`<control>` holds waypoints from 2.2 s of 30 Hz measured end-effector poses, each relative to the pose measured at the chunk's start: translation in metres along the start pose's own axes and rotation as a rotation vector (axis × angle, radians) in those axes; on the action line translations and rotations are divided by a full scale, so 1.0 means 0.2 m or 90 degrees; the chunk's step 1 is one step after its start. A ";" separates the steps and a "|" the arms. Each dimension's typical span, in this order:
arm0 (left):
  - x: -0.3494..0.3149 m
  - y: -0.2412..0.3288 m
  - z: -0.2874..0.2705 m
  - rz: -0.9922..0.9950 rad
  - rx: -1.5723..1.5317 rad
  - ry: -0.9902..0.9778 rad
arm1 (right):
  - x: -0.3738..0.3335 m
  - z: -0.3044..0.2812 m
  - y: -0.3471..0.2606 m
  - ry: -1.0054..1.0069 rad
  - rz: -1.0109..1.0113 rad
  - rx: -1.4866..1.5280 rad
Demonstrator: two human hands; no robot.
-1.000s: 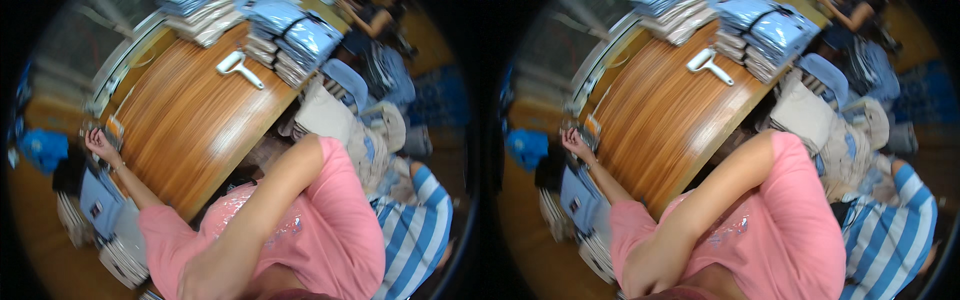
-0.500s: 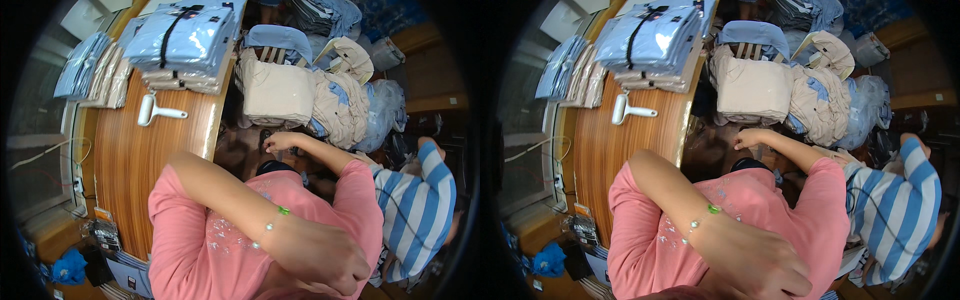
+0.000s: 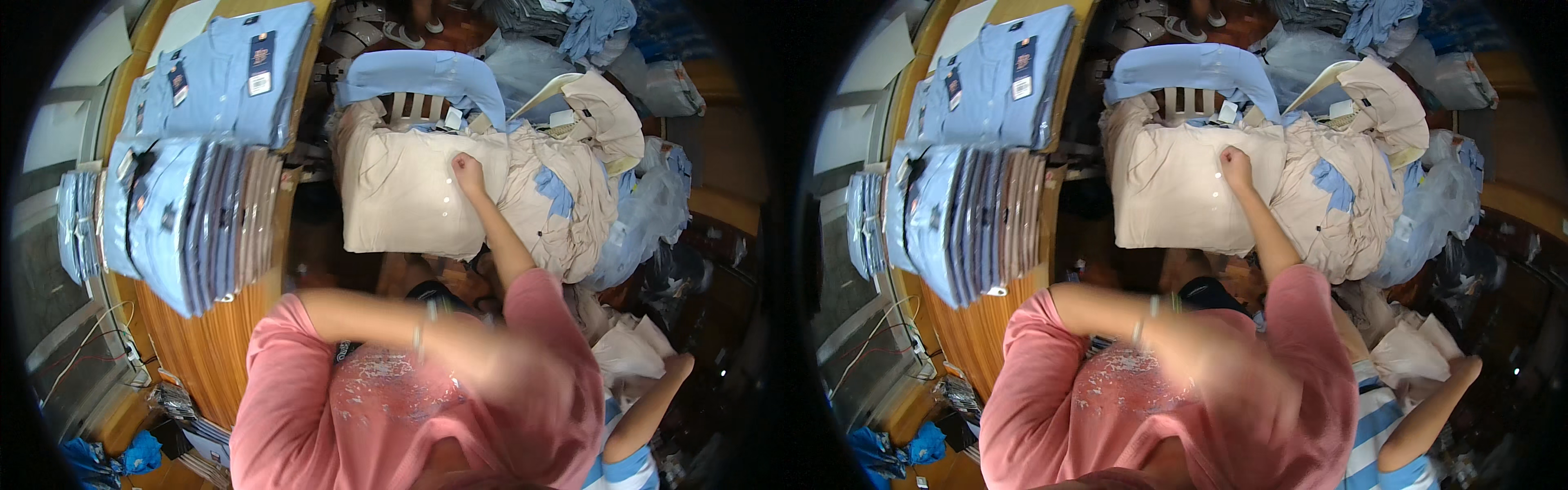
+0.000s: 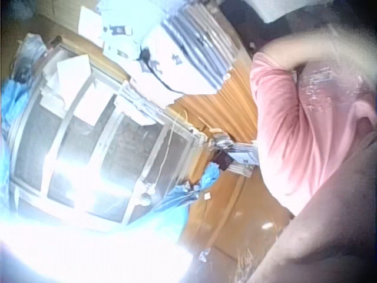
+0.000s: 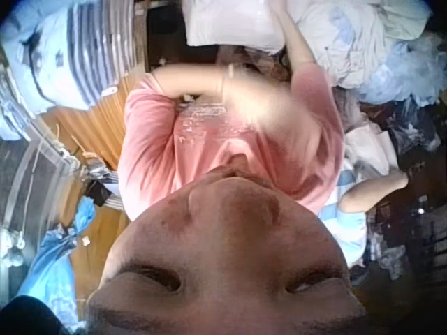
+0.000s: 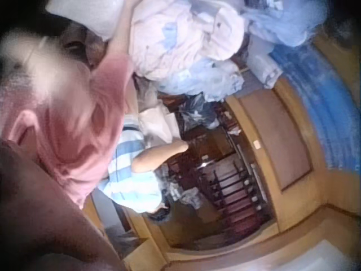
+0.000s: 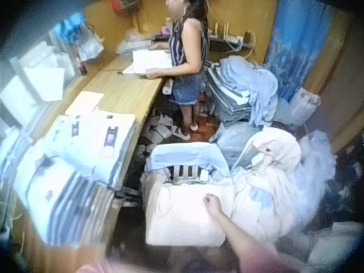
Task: The person packs a garment into a plastic bag, seals it with tape, and then removes another garment from a pile to fold and prepare it for packing.
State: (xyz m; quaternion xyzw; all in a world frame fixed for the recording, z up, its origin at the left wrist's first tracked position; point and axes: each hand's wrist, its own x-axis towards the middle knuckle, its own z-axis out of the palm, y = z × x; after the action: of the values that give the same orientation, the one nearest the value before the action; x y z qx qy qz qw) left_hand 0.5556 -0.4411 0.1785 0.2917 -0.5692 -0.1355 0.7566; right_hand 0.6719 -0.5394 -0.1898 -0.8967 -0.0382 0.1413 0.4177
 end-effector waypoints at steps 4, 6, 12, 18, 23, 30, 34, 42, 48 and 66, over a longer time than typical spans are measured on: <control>-0.84 -0.77 -0.75 -0.679 0.393 0.464 | 0.10 0.14 0.12 0.267 -0.049 -0.059; -1.25 -0.94 -0.95 -0.675 0.733 0.587 | 0.13 0.07 -0.07 0.133 0.163 0.016; -1.39 -1.01 -1.08 -0.697 0.664 0.504 | 0.11 0.03 0.08 0.199 0.060 -0.007; -1.25 -0.92 -1.10 -0.601 0.426 0.550 | 0.07 0.01 -0.01 0.144 0.066 0.451; -1.20 -0.78 -1.08 -0.587 0.617 0.334 | -0.05 -0.06 -0.17 0.161 0.057 0.567; -0.94 -0.31 -0.88 -0.420 0.611 0.430 | -0.34 -0.14 -0.56 0.135 0.089 0.409; -0.74 0.16 -0.65 -0.385 0.448 0.590 | -0.50 -0.47 -1.09 0.069 -0.187 0.546; -0.42 0.84 -0.07 -0.430 0.597 0.501 | -0.92 -0.76 -1.55 0.044 -0.407 0.254; -0.40 0.95 0.12 -0.473 0.766 0.386 | -1.12 -0.45 -1.55 0.197 -0.366 0.340; -0.48 0.93 0.05 -0.592 0.796 0.450 | -0.98 -0.53 -1.48 -0.017 -0.323 0.397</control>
State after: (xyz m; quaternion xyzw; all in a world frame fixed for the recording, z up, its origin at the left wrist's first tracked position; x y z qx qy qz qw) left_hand 0.4928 -0.2440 0.2159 0.8845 -0.0921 0.0058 0.4574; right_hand 0.5290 -0.4632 0.1437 -0.6874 -0.2190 0.0499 0.6907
